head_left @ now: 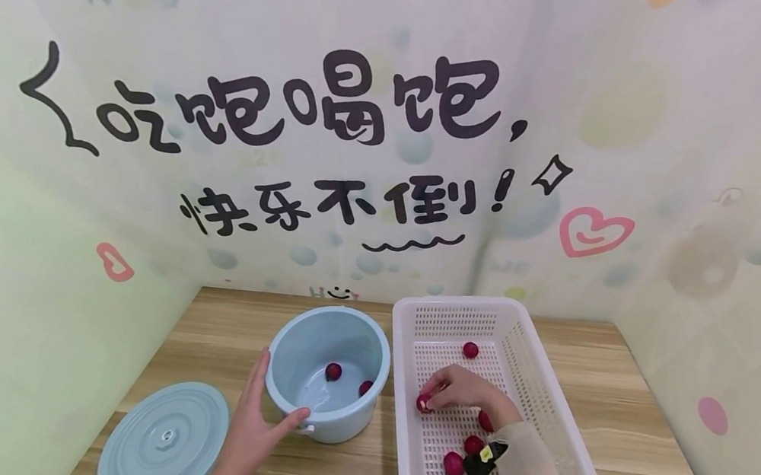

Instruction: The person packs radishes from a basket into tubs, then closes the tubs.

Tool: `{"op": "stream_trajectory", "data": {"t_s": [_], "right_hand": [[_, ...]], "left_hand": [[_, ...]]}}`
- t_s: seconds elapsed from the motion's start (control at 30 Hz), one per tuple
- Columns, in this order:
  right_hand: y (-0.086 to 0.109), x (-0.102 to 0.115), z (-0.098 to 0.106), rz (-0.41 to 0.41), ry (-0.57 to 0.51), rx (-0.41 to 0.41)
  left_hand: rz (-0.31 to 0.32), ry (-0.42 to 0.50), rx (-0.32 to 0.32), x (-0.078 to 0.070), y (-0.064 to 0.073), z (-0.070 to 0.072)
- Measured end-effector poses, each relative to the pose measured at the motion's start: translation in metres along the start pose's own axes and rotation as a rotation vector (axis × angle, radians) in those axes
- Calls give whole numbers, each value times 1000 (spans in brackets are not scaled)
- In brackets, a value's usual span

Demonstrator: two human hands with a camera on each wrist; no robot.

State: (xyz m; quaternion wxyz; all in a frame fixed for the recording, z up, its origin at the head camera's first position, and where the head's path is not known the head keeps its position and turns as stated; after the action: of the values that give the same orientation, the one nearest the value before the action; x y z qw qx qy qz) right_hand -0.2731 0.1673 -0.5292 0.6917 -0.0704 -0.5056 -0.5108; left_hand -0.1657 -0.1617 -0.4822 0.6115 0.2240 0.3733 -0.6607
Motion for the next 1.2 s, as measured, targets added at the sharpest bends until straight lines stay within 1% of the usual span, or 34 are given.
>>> {"op": "stream_trajectory", "data": {"t_s": [0.13,0.4,0.63,0.73,0.9,1.07,1.2], "right_hand": [[-1,-1,2,-4,-24,-14],[0,-1,10,-19,-73,-90],[2,1,16,-78,-209,-134],[3,4,19,-90,-231,-155],[5,9,21,-95,-275,-165],[6,15,24,-68,-275,-183],[8,23,26,-34,-295,-176]], "left_hand": [[9,-1,4,0,-1,0],[25,1,14,0,-1,-1],[30,3,16,-3,-1,0],[27,5,15,-3,0,0],[32,6,16,-4,-1,0],[36,8,17,-3,-1,0],[35,7,17,-3,-1,0]]}}
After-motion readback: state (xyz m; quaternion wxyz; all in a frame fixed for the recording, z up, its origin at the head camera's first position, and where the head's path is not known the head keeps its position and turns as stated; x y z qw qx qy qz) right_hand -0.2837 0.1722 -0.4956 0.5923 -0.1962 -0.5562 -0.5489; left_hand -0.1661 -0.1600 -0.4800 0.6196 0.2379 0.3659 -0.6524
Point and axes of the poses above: each hand's wrist, its own y-axis away from the middle knuckle, its own z-axis out of the back of the hand, x = y × z, the point moved 6 cm from there along -y, towards the middle knuckle, and after that the axes turned 10 degrees about -z, right-handed, at the moved point
